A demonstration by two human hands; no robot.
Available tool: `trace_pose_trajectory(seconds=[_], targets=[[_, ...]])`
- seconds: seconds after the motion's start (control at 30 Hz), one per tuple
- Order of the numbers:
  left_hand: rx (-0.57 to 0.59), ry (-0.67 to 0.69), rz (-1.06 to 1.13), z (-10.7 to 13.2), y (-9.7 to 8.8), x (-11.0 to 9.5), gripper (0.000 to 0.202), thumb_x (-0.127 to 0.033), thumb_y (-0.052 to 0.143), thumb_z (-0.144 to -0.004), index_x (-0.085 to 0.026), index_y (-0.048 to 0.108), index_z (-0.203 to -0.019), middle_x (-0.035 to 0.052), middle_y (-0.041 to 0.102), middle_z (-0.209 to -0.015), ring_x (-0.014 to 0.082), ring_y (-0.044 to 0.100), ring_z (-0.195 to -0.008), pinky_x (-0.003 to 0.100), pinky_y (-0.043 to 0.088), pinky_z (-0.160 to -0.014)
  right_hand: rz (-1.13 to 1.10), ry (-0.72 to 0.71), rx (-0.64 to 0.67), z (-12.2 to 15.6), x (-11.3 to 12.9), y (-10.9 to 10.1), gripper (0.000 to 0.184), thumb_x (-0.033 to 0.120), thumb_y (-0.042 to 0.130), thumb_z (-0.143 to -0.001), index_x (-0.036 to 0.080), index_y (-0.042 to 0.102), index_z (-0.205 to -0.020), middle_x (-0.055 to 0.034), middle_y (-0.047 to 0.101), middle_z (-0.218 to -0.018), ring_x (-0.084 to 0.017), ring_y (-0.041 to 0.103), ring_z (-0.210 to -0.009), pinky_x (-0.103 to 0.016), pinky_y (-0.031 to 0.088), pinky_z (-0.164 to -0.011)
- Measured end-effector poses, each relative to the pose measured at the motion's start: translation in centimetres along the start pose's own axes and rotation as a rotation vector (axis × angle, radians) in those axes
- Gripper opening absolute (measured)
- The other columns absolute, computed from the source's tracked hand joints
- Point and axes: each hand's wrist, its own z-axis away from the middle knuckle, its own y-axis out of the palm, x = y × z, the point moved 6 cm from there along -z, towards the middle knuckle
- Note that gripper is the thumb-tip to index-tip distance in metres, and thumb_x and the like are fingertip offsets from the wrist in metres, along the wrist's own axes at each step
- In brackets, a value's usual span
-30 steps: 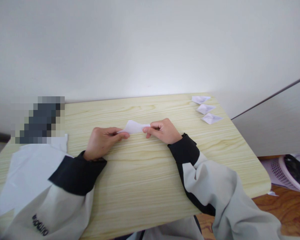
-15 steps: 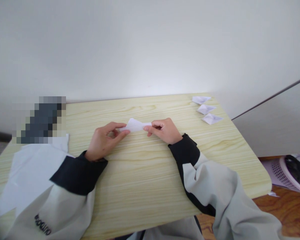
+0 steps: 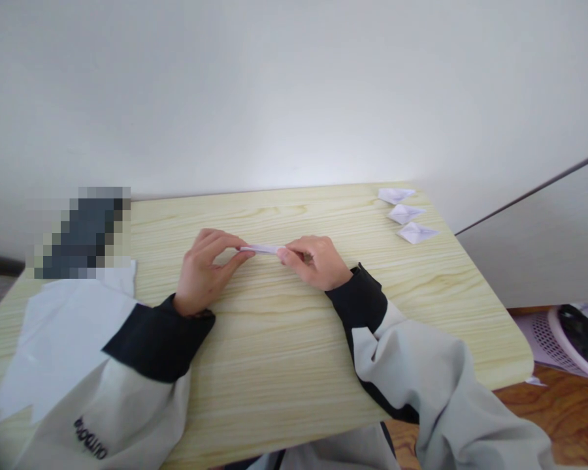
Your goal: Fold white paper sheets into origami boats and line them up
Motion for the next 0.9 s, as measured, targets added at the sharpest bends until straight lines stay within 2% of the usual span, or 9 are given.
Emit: trace_pose_trajectory(seconds=[0.2, 0.3, 0.4, 0.6, 0.9], targets=[[0.000, -0.003, -0.137, 0.3, 0.2, 0.0, 0.011, -0.030, 0.062, -0.085, -0.020, 0.067, -0.087, 0.0034, 0.070, -0.083, 0.0225, 0.054, -0.091, 0.038, 0.040, -0.082, -0.028, 0.031, 0.008, 0.1, -0.3, 0.1, 0.038, 0.034, 0.045, -0.092, 0.014, 0.071, -0.072, -0.0024, 0.067, -0.063, -0.008, 0.052, -0.051, -0.020, 0.035, -0.051], [0.040, 0.045, -0.195, 0.4, 0.5, -0.4, 0.013, -0.032, 0.062, -0.084, -0.021, 0.067, -0.091, 0.0030, 0.070, -0.084, 0.0236, 0.053, -0.094, 0.038, 0.036, -0.082, -0.034, 0.018, 0.006, 0.0, -0.2, 0.1, 0.038, 0.033, 0.046, -0.092, 0.013, 0.071, -0.071, -0.0028, 0.067, -0.063, -0.007, 0.052, -0.051, -0.020, 0.036, -0.051], [0.090, 0.102, -0.190, 0.4, 0.9, -1.0, 0.013, -0.033, 0.060, -0.086, -0.022, 0.066, -0.091, 0.0016, 0.070, -0.084, 0.0214, 0.054, -0.089, 0.036, 0.035, -0.079, -0.028, 0.020, 0.001, 0.0, -0.2, 0.2, 0.039, 0.034, 0.045, -0.092, 0.013, 0.070, -0.071, -0.0023, 0.067, -0.063, -0.007, 0.050, -0.049, -0.020, 0.036, -0.050], [0.077, 0.066, -0.193, 0.2, 0.7, -1.2, 0.014, -0.029, 0.054, -0.088, -0.019, 0.064, -0.088, 0.0016, 0.069, -0.080, 0.0184, 0.056, -0.077, 0.035, 0.035, -0.073, -0.043, 0.018, -0.210, 0.0, -0.8, -0.6, 0.026, 0.035, 0.053, -0.088, 0.016, 0.065, -0.102, -0.0036, 0.068, -0.081, -0.009, 0.052, -0.056, -0.022, 0.041, -0.053], [0.091, -0.060, -0.102, 0.3, 0.7, -0.5, 0.018, -0.031, 0.056, -0.085, -0.017, 0.066, -0.089, 0.0042, 0.068, -0.080, 0.0187, 0.058, -0.078, 0.035, 0.041, -0.079, 0.082, -0.174, -0.344, 0.1, 0.4, -0.9, 0.013, 0.028, 0.058, -0.087, 0.021, 0.068, -0.089, -0.0036, 0.063, -0.083, -0.008, 0.048, -0.054, -0.023, 0.045, -0.053]])
